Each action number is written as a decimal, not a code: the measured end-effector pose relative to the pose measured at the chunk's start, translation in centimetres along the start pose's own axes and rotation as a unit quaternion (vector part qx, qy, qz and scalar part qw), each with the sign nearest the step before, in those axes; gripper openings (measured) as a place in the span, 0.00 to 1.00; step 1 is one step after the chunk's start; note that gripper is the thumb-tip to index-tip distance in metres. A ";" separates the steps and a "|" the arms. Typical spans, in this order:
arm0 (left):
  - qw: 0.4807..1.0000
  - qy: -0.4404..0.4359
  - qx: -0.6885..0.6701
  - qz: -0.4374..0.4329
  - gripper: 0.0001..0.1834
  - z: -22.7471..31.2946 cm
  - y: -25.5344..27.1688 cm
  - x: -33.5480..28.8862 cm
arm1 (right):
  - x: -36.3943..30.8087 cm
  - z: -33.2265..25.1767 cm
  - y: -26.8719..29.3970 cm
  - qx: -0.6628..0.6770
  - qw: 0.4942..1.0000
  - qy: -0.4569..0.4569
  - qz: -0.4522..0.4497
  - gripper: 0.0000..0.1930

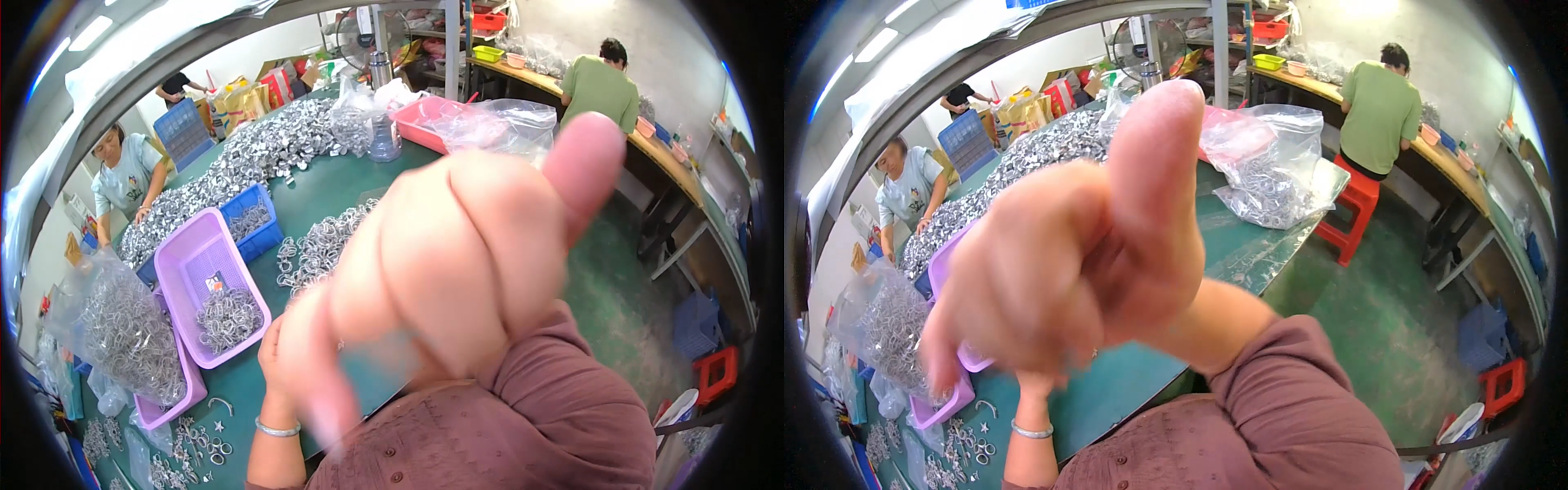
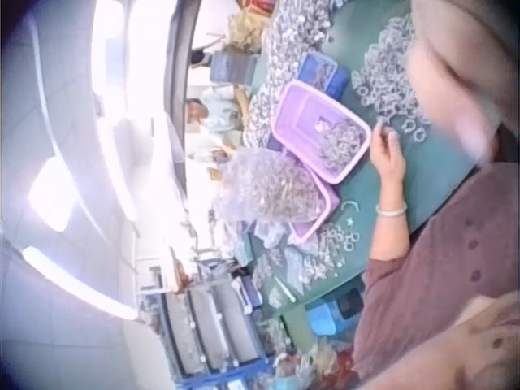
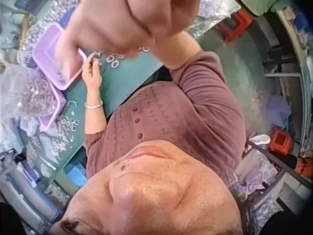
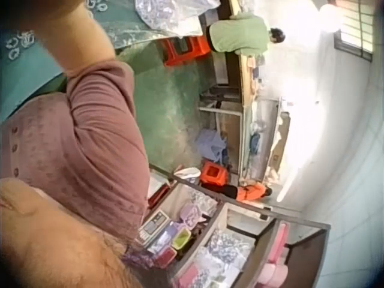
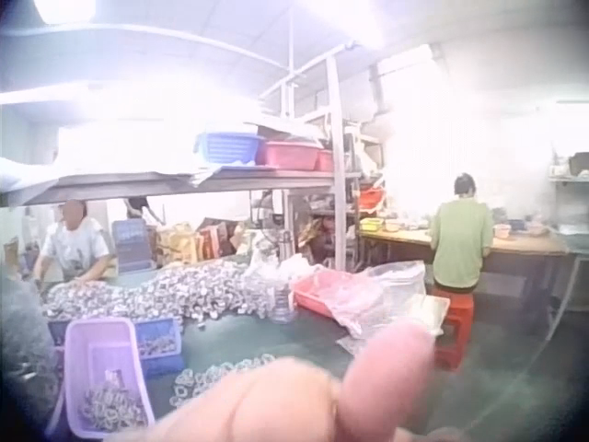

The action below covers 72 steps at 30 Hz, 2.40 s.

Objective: The person connects small metal rings together by hand and places them on the table.

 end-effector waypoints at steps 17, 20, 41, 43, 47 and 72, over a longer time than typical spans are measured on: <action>0.995 -0.070 0.068 -0.018 0.16 1.5 0.2 0.3 | -1.5 -0.1 -1.4 -0.002 0.999 0.031 -0.023 0.27; 0.995 -0.065 0.067 -0.018 0.16 1.6 0.0 0.3 | -1.7 -0.5 -1.6 -0.009 0.999 0.030 -0.020 0.26; 0.995 -0.052 0.080 -0.017 0.13 0.7 0.1 0.4 | -1.8 -5.3 -5.9 -0.022 0.989 0.112 -0.097 0.18; 0.996 -0.053 0.070 -0.008 0.14 0.6 0.4 0.3 | -1.8 -5.1 -6.0 -0.022 0.988 0.113 -0.102 0.17; 0.996 -0.054 0.062 -0.014 0.14 0.7 0.3 0.4 | -1.6 -5.0 -6.7 -0.015 0.988 0.116 -0.101 0.16; 0.996 -0.051 0.069 -0.019 0.14 0.8 0.0 0.4 | -1.5 -5.6 -7.0 0.049 0.980 0.145 -0.130 0.07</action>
Point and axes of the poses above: each hand's wrist, its own x-axis towards the middle knuckle, its own y-axis out of the back of the hand, z = x × y, the point moved 1 cm from there along x, towards the middle knuckle, and after that the axes turned 5 degrees about -z, right-handed, at the moved point
